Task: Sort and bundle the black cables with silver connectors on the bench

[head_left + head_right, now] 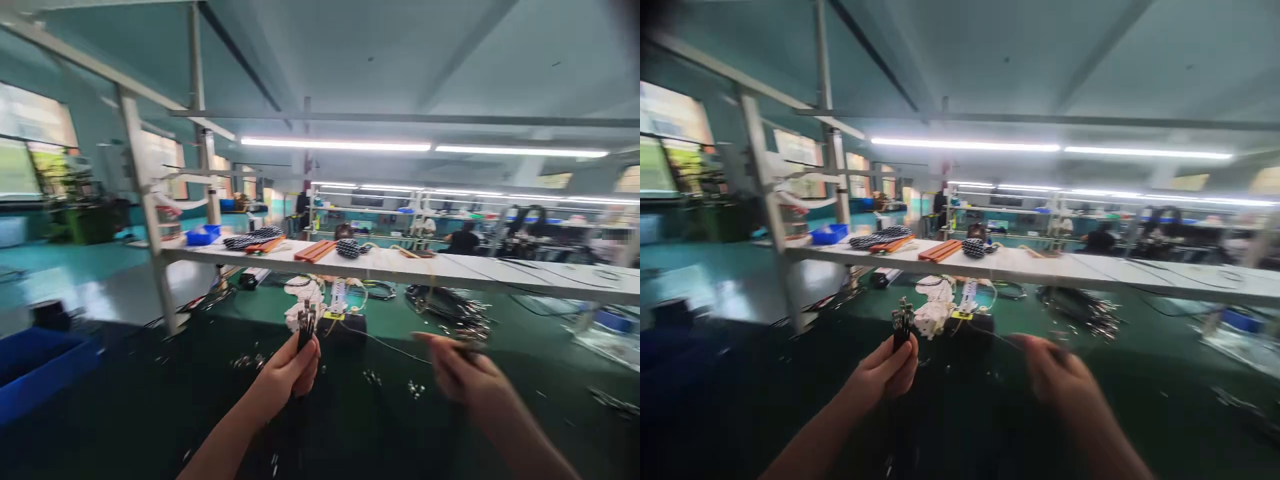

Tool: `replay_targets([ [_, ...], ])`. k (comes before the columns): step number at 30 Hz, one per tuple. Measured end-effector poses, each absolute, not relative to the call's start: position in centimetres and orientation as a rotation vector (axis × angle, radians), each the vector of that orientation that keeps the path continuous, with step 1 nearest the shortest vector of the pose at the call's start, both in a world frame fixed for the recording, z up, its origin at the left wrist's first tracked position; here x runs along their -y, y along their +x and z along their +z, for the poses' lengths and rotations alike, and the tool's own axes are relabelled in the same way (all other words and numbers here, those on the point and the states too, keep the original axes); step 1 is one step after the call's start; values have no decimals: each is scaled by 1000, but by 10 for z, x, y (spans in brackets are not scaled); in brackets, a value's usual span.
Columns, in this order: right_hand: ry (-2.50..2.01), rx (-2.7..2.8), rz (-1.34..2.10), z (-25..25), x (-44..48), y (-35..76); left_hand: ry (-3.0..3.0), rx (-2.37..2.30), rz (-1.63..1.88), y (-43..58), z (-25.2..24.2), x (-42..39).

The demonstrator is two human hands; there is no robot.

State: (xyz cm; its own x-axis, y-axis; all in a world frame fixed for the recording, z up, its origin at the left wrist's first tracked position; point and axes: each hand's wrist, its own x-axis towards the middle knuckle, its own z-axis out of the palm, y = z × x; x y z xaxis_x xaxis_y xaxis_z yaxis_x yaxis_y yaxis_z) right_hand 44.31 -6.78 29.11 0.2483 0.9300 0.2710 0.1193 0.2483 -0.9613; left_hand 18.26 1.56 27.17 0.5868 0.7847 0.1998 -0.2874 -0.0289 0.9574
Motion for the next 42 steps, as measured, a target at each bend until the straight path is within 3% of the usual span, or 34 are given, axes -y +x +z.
replay_targets([
  [5, -1112, 1413, 827, 307, 66, 417, 1436, -458, 632, 236, 295, 5],
  [13, -943, 1326, 1006, 302, 65, 413, 1437, -464, 523, 267, 280, 8],
  [21, -1039, 1205, 1001, 290, 54, 430, 1526, -585, 348, 265, 219, 20],
  [25, -905, 1047, 1117, 291, 39, 421, 1442, -598, 424, 287, 199, 24],
  [35, -695, 1209, 970, 319, 20, 435, 1295, -499, 509, 314, 237, 8],
  [39, -908, 1367, 822, 263, 52, 470, 1227, -485, 521, 304, 243, -7],
  [42, -1054, 1365, 1055, 190, 89, 471, 1184, -504, 531, 298, 236, -18],
])
